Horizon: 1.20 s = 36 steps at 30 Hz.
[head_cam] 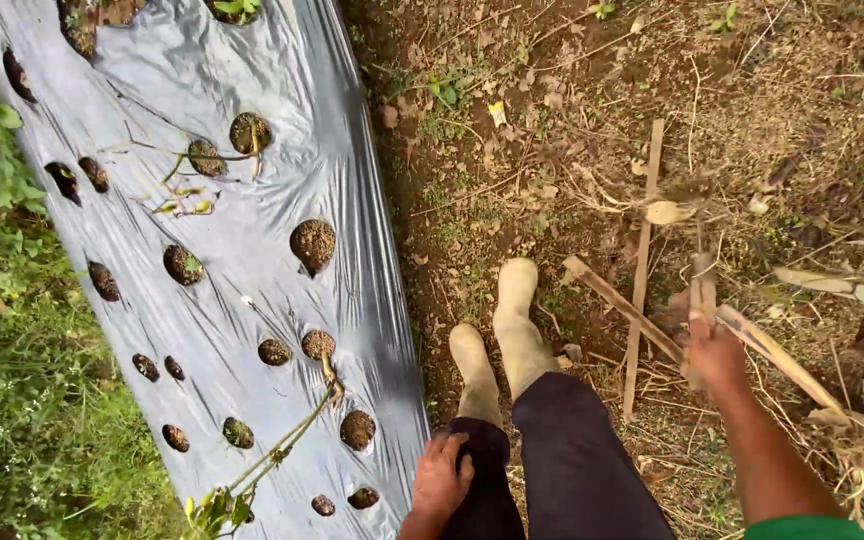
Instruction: Clearing weeds and debris from a garden bed using a hand sickle and manual pulling.
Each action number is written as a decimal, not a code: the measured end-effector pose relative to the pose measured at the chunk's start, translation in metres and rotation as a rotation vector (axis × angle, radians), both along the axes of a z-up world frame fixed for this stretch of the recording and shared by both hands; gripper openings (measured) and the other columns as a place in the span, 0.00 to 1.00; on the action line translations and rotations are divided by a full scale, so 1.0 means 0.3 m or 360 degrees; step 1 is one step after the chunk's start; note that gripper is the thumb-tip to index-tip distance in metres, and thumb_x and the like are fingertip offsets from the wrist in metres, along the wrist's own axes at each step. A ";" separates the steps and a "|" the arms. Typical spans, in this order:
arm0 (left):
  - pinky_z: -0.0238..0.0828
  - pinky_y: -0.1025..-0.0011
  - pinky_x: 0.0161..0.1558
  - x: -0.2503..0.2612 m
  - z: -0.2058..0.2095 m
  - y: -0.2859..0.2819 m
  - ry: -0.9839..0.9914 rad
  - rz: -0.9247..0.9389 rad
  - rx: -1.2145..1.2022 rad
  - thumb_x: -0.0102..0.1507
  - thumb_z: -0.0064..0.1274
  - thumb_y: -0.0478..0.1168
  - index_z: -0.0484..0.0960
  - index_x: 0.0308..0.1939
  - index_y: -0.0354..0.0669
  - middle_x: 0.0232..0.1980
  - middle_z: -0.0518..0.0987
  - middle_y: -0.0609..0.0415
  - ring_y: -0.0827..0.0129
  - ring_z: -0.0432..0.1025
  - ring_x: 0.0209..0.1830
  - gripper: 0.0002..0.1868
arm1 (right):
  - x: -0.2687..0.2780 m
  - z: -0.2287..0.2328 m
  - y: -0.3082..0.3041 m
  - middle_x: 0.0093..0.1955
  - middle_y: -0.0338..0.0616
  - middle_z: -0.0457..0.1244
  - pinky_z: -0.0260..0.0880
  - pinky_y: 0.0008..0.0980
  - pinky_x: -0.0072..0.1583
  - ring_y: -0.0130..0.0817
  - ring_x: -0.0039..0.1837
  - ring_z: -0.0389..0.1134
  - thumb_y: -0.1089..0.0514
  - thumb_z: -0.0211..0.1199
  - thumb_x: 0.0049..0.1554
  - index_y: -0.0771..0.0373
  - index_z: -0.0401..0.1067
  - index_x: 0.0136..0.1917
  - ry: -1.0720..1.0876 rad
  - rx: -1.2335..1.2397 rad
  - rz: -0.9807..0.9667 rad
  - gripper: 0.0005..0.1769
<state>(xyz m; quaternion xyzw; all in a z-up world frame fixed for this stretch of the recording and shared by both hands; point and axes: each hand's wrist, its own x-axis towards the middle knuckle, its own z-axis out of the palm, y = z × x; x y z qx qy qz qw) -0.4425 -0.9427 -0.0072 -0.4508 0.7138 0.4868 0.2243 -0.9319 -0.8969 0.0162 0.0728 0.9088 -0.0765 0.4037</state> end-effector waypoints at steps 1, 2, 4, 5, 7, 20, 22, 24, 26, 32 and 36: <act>0.61 0.52 0.63 -0.014 -0.005 -0.052 -0.0061 0.0023 0.0036 0.65 0.48 0.46 0.75 0.63 0.52 0.57 0.76 0.46 0.49 0.67 0.60 0.21 | 0.026 0.039 -0.038 0.40 0.54 0.62 0.63 0.40 0.28 0.42 0.32 0.62 0.44 0.46 0.76 0.70 0.69 0.55 -0.0079 0.0071 -0.0062 0.25; 0.56 0.52 0.71 -0.029 -0.014 -0.106 -0.0123 0.0045 0.0071 0.68 0.46 0.47 0.73 0.64 0.51 0.60 0.76 0.42 0.47 0.67 0.65 0.20 | 0.050 0.074 -0.079 0.41 0.52 0.62 0.62 0.37 0.28 0.38 0.33 0.61 0.41 0.46 0.75 0.68 0.68 0.56 -0.0157 0.0142 -0.0125 0.26; 0.65 0.54 0.67 -0.143 0.052 -0.296 -0.0114 0.0207 0.0055 0.68 0.47 0.44 0.75 0.63 0.49 0.60 0.77 0.45 0.51 0.69 0.63 0.19 | 0.103 0.120 -0.223 0.35 0.44 0.57 0.54 0.33 0.25 0.34 0.28 0.54 0.46 0.44 0.72 0.63 0.64 0.49 -0.0282 -0.0112 -0.0399 0.19; 0.74 0.56 0.62 -0.211 0.091 -0.381 -0.0116 0.0376 0.0059 0.67 0.48 0.40 0.77 0.62 0.48 0.60 0.78 0.48 0.55 0.72 0.60 0.18 | 0.117 0.146 -0.291 0.28 0.37 0.53 0.45 0.30 0.22 0.30 0.24 0.47 0.52 0.43 0.70 0.58 0.60 0.41 -0.0416 -0.0352 -0.0664 0.16; 0.71 0.57 0.67 -0.377 0.179 -0.586 -0.0185 0.0551 0.0130 0.68 0.47 0.40 0.77 0.61 0.51 0.64 0.76 0.51 0.60 0.70 0.64 0.17 | 0.119 0.165 -0.421 0.32 0.41 0.57 0.54 0.31 0.24 0.32 0.26 0.53 0.47 0.42 0.71 0.61 0.63 0.50 -0.0428 -0.0375 -0.0559 0.18; 0.76 0.56 0.51 -1.129 0.227 -1.344 0.0617 0.1616 0.0091 0.71 0.53 0.39 0.82 0.58 0.37 0.48 0.82 0.39 0.57 0.75 0.53 0.14 | -0.031 0.286 -0.867 0.22 0.53 0.59 0.65 0.43 0.23 0.44 0.17 0.61 0.41 0.46 0.68 0.70 0.64 0.46 -0.0973 -0.1127 -0.0523 0.27; 0.79 0.58 0.55 -1.197 0.255 -1.426 0.0503 0.1660 0.0209 0.69 0.53 0.40 0.81 0.58 0.44 0.54 0.81 0.45 0.59 0.76 0.56 0.14 | -0.054 0.336 -0.904 0.23 0.50 0.60 0.65 0.39 0.22 0.40 0.18 0.60 0.40 0.46 0.67 0.67 0.64 0.41 -0.1079 -0.1126 -0.0457 0.27; 0.81 0.61 0.59 -1.244 0.311 -1.497 0.0402 0.1687 0.0327 0.67 0.53 0.40 0.81 0.58 0.51 0.59 0.80 0.50 0.61 0.76 0.58 0.15 | -0.063 0.391 -0.951 0.24 0.48 0.60 0.64 0.35 0.22 0.35 0.20 0.59 0.40 0.46 0.66 0.64 0.64 0.35 -0.1173 -0.1135 -0.0394 0.28; 0.72 0.62 0.57 -1.277 0.395 -1.558 0.0488 0.1108 -0.0403 0.66 0.58 0.43 0.77 0.61 0.43 0.56 0.78 0.50 0.61 0.72 0.57 0.21 | -0.066 0.446 -1.013 0.30 0.51 0.66 0.63 0.31 0.31 0.35 0.27 0.61 0.40 0.45 0.64 0.65 0.74 0.56 -0.0923 -0.0634 -0.0061 0.28; 0.58 0.50 0.66 -1.231 0.467 -1.902 0.0661 0.0375 -0.1311 0.66 0.59 0.45 0.71 0.69 0.53 0.67 0.69 0.41 0.47 0.64 0.66 0.28 | -0.127 0.653 -1.236 0.36 0.36 0.67 0.76 0.29 0.46 0.26 0.37 0.69 0.30 0.41 0.58 0.53 0.71 0.66 -0.0852 -0.0428 0.0625 0.37; 0.66 0.51 0.57 -1.259 0.582 -2.216 0.0658 0.0114 -0.1405 0.67 0.58 0.43 0.74 0.69 0.54 0.64 0.70 0.43 0.48 0.66 0.56 0.26 | -0.177 0.779 -1.407 0.26 0.37 0.66 0.64 0.23 0.27 0.26 0.22 0.65 0.34 0.45 0.60 0.60 0.72 0.53 -0.0973 -0.0725 0.0496 0.29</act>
